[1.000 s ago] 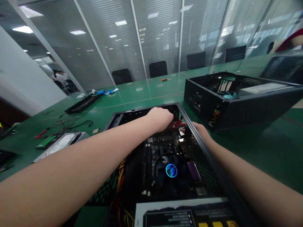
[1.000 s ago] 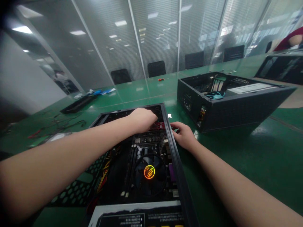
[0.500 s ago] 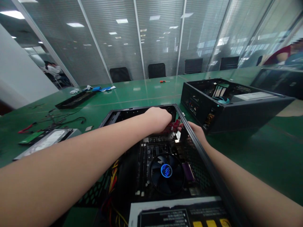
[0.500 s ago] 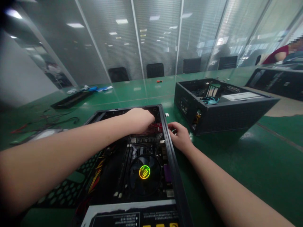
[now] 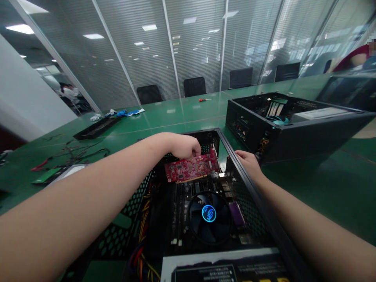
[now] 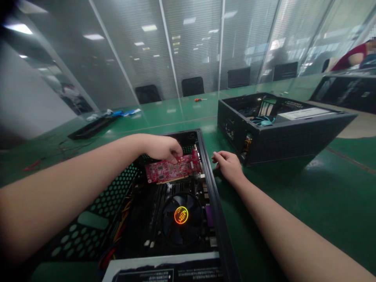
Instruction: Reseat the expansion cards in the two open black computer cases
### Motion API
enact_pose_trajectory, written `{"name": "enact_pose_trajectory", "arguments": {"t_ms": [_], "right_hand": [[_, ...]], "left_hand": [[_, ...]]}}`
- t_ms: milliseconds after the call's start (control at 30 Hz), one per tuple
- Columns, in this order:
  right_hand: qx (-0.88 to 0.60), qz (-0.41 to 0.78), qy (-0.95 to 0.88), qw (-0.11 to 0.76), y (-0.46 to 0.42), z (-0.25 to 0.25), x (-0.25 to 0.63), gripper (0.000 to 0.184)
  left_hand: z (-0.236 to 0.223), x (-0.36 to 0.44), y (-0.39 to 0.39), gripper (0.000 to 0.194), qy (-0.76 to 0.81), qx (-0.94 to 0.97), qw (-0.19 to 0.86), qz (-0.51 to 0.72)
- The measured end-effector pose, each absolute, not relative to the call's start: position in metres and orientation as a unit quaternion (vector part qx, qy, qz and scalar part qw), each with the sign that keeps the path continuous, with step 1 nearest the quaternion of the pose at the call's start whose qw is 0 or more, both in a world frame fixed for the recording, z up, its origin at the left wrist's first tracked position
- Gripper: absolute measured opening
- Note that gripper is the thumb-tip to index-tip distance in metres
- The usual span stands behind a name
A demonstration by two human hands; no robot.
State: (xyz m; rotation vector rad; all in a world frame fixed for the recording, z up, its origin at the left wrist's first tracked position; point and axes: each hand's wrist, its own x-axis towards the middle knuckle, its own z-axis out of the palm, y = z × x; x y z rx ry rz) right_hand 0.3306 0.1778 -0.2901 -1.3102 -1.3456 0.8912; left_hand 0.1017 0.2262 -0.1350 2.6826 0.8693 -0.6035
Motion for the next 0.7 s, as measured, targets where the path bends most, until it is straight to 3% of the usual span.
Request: {"name": "enact_pose_trajectory", "arguments": {"t_ms": [700], "right_hand": [[-0.553, 0.374, -0.57, 0.478, 0.1768, -0.2908, 0.3301, 0.041]], "left_hand": [[-0.1436, 0.0963, 0.2339, 0.016, 0.289, 0.918, 0.12, -0.244]]}}
